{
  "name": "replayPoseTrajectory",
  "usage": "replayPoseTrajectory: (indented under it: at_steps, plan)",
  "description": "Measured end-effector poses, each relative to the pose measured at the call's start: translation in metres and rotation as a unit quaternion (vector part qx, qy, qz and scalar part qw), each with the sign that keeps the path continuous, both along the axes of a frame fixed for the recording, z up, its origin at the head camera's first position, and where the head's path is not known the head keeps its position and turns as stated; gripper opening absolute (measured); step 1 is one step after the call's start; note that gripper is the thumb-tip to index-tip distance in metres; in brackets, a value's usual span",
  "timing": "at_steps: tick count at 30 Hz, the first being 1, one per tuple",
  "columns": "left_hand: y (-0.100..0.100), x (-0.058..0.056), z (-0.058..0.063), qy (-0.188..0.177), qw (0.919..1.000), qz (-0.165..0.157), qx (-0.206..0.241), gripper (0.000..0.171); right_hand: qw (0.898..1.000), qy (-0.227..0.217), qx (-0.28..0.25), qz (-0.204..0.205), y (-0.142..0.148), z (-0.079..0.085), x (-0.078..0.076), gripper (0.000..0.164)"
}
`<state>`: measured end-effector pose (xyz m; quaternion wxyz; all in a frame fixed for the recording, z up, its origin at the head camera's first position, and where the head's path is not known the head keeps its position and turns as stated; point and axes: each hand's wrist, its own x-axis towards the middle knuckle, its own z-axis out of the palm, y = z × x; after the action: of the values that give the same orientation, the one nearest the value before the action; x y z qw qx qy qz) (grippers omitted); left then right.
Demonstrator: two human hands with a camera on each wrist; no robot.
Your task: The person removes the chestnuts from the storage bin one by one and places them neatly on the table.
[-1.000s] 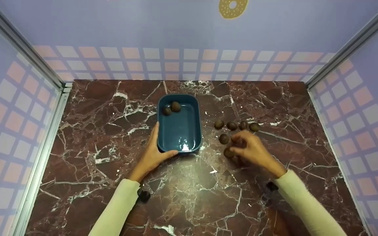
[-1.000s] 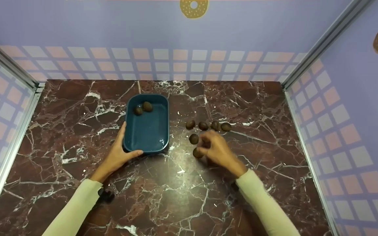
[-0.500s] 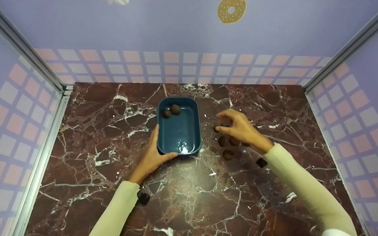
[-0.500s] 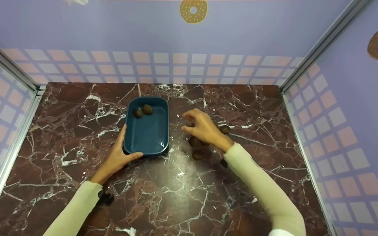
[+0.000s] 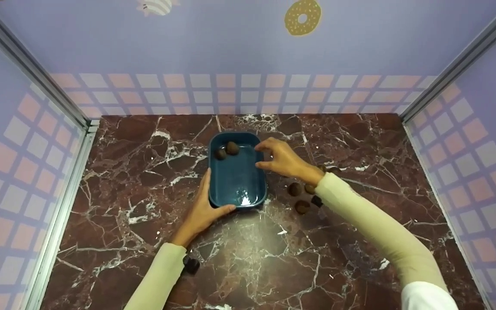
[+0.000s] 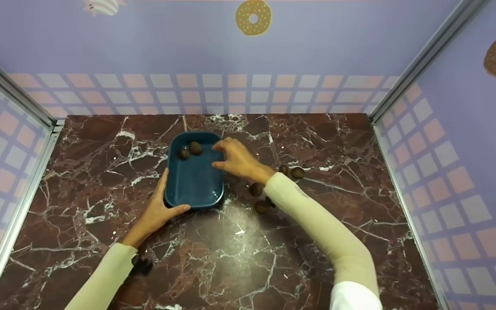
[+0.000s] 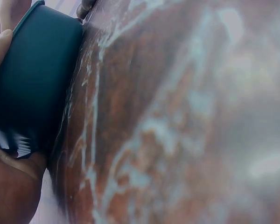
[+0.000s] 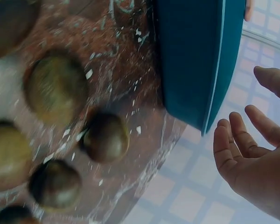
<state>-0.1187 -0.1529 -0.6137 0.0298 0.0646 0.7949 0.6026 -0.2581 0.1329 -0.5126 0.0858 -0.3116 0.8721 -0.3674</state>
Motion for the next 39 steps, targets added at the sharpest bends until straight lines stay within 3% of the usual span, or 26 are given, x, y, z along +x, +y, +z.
replayPoseTrajectory:
  at_steps: [14,30,39]
  plan:
    - [0.0,0.002,0.001,-0.012,0.9999,-0.003,-0.009,0.136,1.0,0.0,0.012,0.009,-0.04,-0.014,-0.013,0.049]
    - [0.0,0.001,0.0,-0.008,0.9999,0.007,-0.012,0.136,0.997,0.005,0.073,-0.011,-0.07,-0.023,-0.026,0.051]
    - [-0.001,0.001,0.001,-0.006,0.9998,0.002,-0.02,0.133,0.995,0.004,0.101,0.004,-0.08,-0.031,-0.037,0.048]
